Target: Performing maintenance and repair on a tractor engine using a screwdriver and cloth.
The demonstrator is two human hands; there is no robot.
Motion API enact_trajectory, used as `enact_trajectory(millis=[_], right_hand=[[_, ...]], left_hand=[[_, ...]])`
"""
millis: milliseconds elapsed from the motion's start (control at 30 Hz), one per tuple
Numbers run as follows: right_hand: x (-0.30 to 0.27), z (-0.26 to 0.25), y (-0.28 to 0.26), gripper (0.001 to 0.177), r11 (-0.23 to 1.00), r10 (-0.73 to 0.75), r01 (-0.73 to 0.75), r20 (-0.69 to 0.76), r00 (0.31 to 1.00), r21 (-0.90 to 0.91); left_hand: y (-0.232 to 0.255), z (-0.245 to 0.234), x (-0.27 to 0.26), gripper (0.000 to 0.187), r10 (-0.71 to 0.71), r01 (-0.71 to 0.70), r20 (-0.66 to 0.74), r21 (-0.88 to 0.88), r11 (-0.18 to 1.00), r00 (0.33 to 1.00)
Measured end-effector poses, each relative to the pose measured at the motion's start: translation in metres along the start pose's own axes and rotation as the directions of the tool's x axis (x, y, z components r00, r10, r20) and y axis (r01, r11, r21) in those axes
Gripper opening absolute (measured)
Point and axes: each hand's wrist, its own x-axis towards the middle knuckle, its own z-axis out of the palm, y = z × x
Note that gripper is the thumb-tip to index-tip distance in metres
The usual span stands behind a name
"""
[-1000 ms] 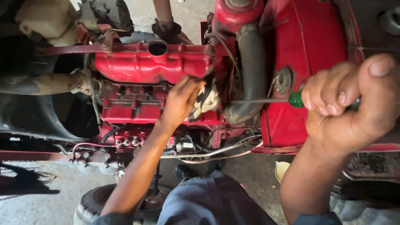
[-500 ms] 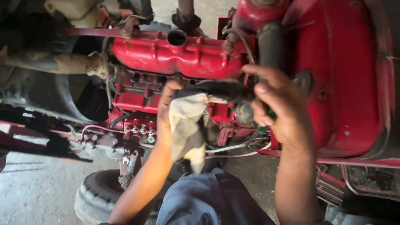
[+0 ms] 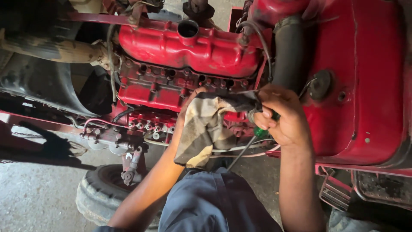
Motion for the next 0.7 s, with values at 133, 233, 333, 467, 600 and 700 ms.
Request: enact_trajectory(millis=[133, 233, 333, 467, 600, 700], right_hand=[[0.006, 0.01, 0.002, 0.01, 0.999, -0.006, 0.006, -0.006, 1.0, 0.042], [0.011, 0.026, 0.001, 0.016, 0.997, 0.054, -0.051, -0.055, 0.997, 0.051], [0.012, 0.023, 0.01, 0.022, 0.99, 0.14, -0.138, -0.05, 0.989, 0.036], [0.012, 0.024, 0.022, 0.013, 0.953, 0.145, -0.15, -0.039, 0.989, -0.264], [0.014, 0.03, 0.018, 0.01, 0.946, 0.12, -0.141, -0.088, 0.989, -0.292], [0.012, 0.021, 0.019, 0.01, 0.983, 0.122, -0.131, -0.075, 0.99, -0.131]], left_hand=[[-0.013, -0.028, -0.002, 0.038, -0.114, 0.102, -0.061, -0.177, 0.979, 0.992], [-0.013, -0.032, -0.003, 0.042, -0.015, 0.023, -0.037, 0.23, 0.973, 0.999], [-0.013, -0.032, -0.002, 0.036, -0.001, 0.017, -0.103, 0.155, 0.988, 0.995], [-0.015, -0.041, -0.004, 0.03, 0.062, -0.03, -0.127, 0.244, 0.969, 0.99], [-0.014, -0.055, -0.002, 0.03, 0.04, -0.041, -0.212, 0.0, 0.999, 0.976], [0.015, -0.035, -0.007, 0.034, -0.194, 0.109, -0.222, -0.343, 0.933, 0.956]])
